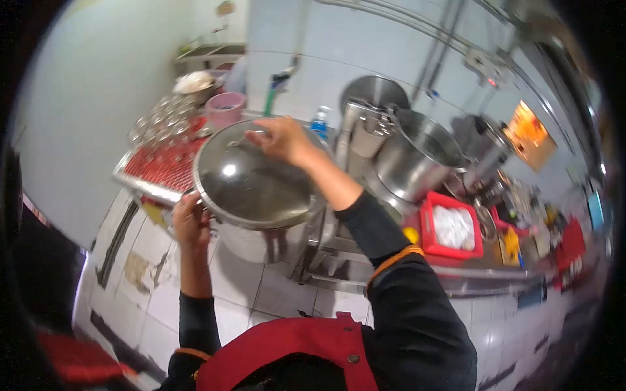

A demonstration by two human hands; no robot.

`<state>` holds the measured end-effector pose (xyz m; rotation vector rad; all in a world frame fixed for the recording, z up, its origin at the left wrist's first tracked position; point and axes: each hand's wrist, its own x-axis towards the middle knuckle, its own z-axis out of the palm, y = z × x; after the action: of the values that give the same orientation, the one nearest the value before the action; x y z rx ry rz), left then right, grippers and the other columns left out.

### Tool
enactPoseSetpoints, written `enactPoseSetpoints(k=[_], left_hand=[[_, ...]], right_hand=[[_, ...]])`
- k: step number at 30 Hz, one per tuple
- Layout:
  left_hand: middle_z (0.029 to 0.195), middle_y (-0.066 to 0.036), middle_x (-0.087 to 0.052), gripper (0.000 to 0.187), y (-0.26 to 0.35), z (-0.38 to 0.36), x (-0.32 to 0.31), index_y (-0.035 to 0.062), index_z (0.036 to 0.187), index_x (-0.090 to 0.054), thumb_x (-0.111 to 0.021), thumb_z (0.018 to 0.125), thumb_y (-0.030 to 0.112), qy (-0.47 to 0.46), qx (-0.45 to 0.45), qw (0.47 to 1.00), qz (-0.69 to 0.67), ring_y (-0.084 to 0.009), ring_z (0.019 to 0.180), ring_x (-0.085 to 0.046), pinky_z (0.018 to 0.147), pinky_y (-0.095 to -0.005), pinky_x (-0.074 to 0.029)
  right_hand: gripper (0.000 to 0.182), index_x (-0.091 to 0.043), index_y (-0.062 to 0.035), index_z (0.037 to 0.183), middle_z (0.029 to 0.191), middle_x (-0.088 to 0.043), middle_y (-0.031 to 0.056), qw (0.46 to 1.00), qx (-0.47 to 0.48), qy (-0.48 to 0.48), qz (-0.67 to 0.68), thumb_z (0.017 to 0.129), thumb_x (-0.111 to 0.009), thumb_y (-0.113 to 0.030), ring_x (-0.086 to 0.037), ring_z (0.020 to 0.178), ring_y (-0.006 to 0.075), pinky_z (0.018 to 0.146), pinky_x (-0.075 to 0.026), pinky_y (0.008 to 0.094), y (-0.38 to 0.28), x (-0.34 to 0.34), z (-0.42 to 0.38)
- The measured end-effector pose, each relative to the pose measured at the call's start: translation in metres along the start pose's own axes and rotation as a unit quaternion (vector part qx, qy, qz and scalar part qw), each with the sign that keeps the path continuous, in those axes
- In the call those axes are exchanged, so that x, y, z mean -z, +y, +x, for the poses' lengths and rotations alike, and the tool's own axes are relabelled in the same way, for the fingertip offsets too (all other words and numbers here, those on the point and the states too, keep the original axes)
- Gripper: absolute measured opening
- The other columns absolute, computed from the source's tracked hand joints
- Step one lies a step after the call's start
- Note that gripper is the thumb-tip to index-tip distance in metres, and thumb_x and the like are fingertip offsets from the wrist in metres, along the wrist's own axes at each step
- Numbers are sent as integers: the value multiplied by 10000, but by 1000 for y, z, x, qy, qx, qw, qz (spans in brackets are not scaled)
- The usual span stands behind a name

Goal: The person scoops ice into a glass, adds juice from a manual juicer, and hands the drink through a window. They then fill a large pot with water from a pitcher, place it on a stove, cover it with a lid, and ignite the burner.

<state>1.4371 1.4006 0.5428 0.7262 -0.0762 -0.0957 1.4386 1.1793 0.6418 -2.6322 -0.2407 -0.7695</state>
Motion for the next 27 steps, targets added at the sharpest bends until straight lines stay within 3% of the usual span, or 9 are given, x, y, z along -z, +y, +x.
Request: enactPoseSetpoints(k=[3, 4, 5, 7, 8, 11, 16, 21, 27], left_hand=[[455, 75, -281, 247, 1, -1, -4, 131, 660, -357, -563, 744, 26, -1, 3, 1000, 3, -31, 346, -263, 330, -190, -245], [457, 78, -284, 266, 2, -3, -6, 139, 646, -342, -557, 753, 25, -1, 7, 1000, 5, -28, 345, -249, 333, -191, -240], [457, 81, -281, 260, 2, -2, -4, 142, 649, -345, -547, 766, 27, 8, 17, 1000, 8, -24, 346, -235, 338, -194, -232], [456, 83, -279, 251, 4, -5, -8, 144, 651, -351, -534, 778, 27, 31, 17, 999, 16, -21, 347, -225, 345, -191, -221], [456, 83, -279, 251, 3, -5, -9, 144, 651, -351, -534, 778, 27, 23, 20, 999, 20, -21, 347, -225, 345, -191, -221], [458, 82, -283, 229, 2, -2, -3, 138, 658, -369, -529, 784, 35, 20, 23, 999, 23, -19, 347, -220, 350, -184, -212], [445, 84, -272, 208, -1, 3, 7, 125, 656, -390, -532, 782, 41, -34, 24, 999, 2, -15, 344, -207, 345, -176, -197], [462, 74, -285, 227, -3, 5, 13, 122, 648, -376, -538, 778, 28, -56, 14, 998, -7, -16, 347, -211, 335, -169, -192], [464, 70, -284, 241, 0, 3, 11, 120, 636, -370, -538, 772, 11, -64, 27, 998, -13, -19, 349, -223, 338, -166, -199]], right_hand=[[310, -602, -114, 965, 774, -591, 131, 992, -50, 110, -48, 775, -544, -352, -531, 793, 274, 705, -421, 350, 21, 11, -29], [331, -588, -97, 986, 909, -576, 128, 986, -141, 58, -59, 782, -530, -351, -488, 925, 284, 776, -390, 385, 22, 18, -39], [331, -588, -97, 986, 909, -576, 128, 985, -150, 65, -62, 782, -530, -351, -488, 925, 284, 776, -390, 385, 23, 22, -51], [336, -588, -66, 971, 984, -553, 150, 972, -233, 12, 15, 783, -519, -337, -471, 975, 324, 831, -322, 522, 28, 26, -68], [307, -580, -56, 980, 1023, -539, 157, 990, -121, 65, 30, 782, -530, -285, -465, 1001, 321, 871, -318, 468, 45, 15, -74], [309, -564, -45, 1002, 1060, -524, 155, 986, -91, 141, 20, 775, -543, -253, -451, 1032, 316, 913, -305, 413, 60, -4, -92], [303, -559, -99, 1036, 1107, -508, 125, 979, -141, 143, 26, 786, -525, -267, -422, 1083, 284, 975, -237, 408, 62, -12, -95], [277, -571, -87, 996, 1075, -524, 110, 978, -100, 180, 15, 774, -534, -249, -465, 992, 289, 919, -303, 389, 66, -11, -96], [189, -603, -61, 821, 791, -594, 112, 969, -89, 227, 48, 738, -566, -227, -522, 732, 283, 719, -400, 348, 76, -6, -91]])
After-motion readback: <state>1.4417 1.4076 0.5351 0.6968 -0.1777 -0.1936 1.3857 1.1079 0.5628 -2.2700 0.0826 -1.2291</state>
